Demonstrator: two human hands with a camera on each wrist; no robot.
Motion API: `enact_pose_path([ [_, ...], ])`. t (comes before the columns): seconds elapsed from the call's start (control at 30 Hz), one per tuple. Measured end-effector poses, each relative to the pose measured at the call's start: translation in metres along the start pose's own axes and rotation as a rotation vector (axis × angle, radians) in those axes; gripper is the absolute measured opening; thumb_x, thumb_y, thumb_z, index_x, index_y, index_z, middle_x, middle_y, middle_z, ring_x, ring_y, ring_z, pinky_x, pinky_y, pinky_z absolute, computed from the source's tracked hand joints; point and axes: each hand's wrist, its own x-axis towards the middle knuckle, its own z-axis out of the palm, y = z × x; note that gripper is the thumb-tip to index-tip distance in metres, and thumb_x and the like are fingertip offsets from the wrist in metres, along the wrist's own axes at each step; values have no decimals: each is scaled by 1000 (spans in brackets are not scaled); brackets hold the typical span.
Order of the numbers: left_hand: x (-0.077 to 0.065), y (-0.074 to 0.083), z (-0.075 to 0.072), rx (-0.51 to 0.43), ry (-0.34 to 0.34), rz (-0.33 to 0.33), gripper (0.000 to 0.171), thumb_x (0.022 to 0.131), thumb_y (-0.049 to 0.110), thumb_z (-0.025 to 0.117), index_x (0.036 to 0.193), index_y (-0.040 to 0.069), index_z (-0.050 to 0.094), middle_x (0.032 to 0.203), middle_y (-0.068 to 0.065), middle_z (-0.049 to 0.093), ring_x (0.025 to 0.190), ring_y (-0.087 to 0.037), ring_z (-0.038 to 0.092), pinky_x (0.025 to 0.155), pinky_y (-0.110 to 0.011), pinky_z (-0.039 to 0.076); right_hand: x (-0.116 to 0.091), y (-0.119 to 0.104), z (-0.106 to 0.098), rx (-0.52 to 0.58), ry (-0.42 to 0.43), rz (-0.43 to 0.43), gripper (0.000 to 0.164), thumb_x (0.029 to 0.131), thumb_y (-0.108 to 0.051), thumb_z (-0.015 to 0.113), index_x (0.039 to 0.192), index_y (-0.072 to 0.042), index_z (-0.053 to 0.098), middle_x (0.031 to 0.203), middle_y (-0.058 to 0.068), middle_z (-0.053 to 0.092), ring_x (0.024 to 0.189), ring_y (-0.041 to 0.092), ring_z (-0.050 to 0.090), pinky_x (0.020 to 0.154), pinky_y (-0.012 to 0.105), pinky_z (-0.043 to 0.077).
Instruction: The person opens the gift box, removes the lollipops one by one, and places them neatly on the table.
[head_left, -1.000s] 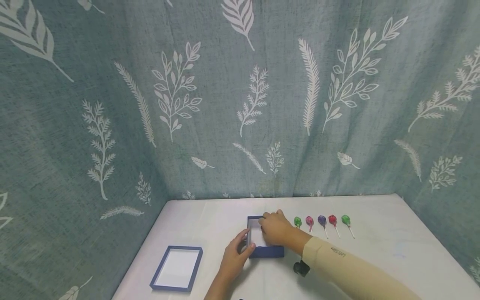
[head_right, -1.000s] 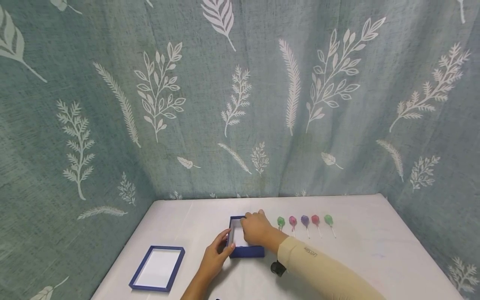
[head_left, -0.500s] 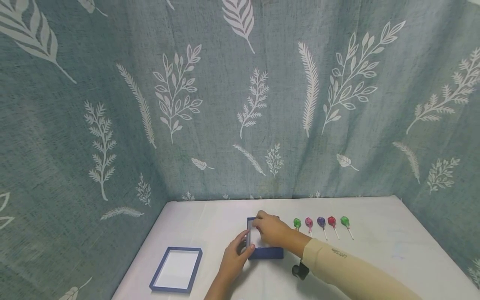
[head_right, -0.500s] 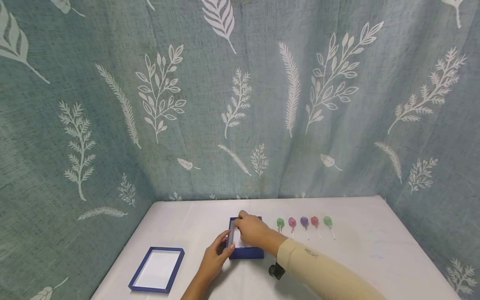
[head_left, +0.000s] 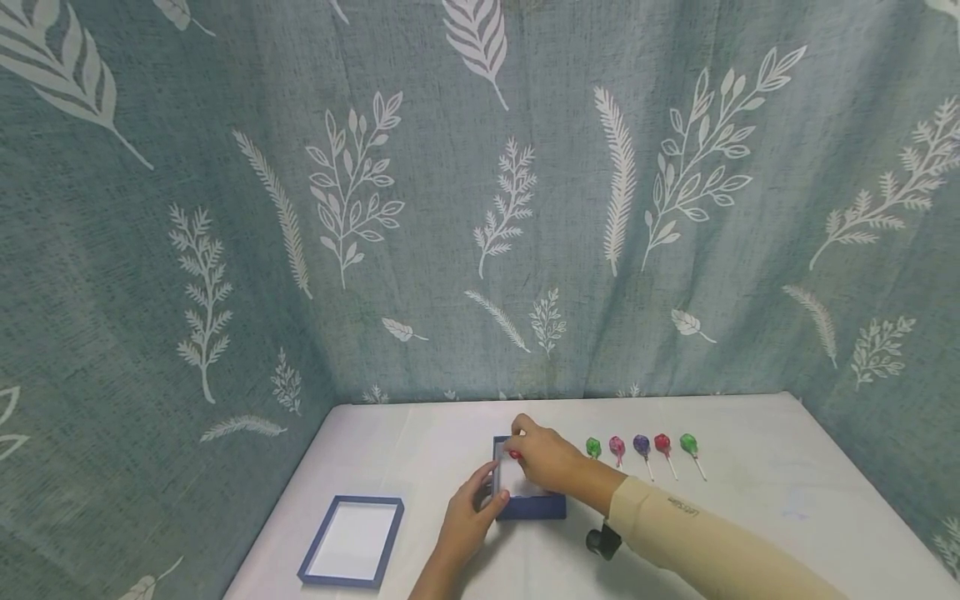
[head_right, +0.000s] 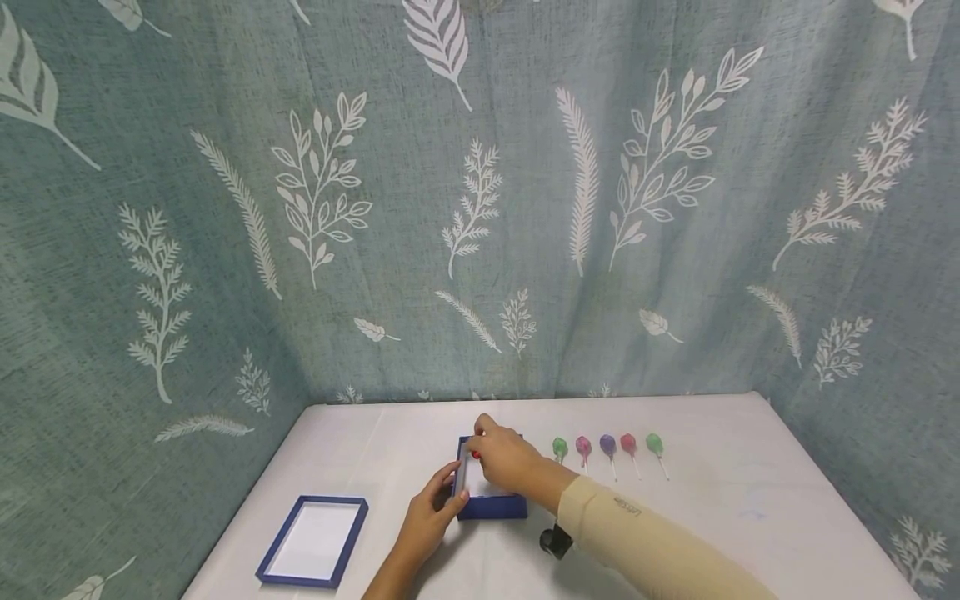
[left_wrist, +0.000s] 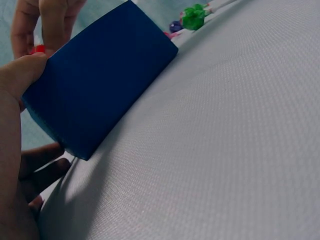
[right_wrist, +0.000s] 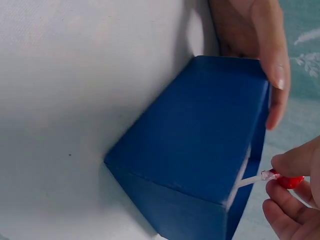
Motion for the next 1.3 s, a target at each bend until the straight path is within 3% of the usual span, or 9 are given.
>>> enact_pose_path([
  [0.17, 0, 0, 0, -3, 0, -4, 54, 91, 47, 64, 140, 29, 51, 137, -10, 56, 126, -35, 50, 104, -65, 30, -3, 1, -11, 39, -6, 33, 27, 89, -7, 69, 114, -16, 70, 108, -1, 51, 79, 8, 58, 75, 22, 54],
  [0.37, -1, 0, 0, 1, -2, 5, 55, 91, 46, 65, 140, 26, 52, 137, -11, 56, 126, -35, 51, 104, -65, 31, -8, 4, -29, 114, 73, 40, 30, 87, -10, 73, 116, -13, 67, 106, 0, 57, 91, 13, 63, 82, 29, 55],
  [0.6, 0, 0, -1, -4, -9, 3, 56, 92, 46, 64, 141, 25, 51, 135, -10, 57, 127, -33, 50, 106, -62, 30, -19, 13, -46, 195, 83, 153, 32, 87, -17, 74, 118, -15, 66, 103, -5, 60, 91, 13, 63, 80, 33, 55],
  [0.87, 0, 2, 0, -9, -4, -17, 56, 91, 45, 65, 141, 25, 51, 137, -10, 55, 127, -32, 50, 107, -60, 31, -43, 31, -45, 253, 58, 167, 22, 83, -15, 77, 104, -15, 69, 94, -11, 60, 90, 14, 60, 78, 34, 54],
  [1.0, 0, 2, 0, -7, 4, -10, 56, 91, 45, 65, 141, 25, 51, 136, -10, 56, 127, -32, 51, 108, -59, 31, -54, 42, -45, 287, 43, 161, 22, 84, -14, 78, 104, -14, 69, 93, -11, 59, 91, 18, 60, 77, 36, 53],
  [1.3, -1, 0, 0, 3, 4, -4, 55, 91, 44, 65, 141, 26, 51, 136, -10, 57, 127, -32, 50, 108, -60, 29, -76, 61, -49, 320, 35, 294, 22, 83, -20, 79, 103, -18, 70, 94, -12, 61, 94, 18, 61, 83, 42, 53],
])
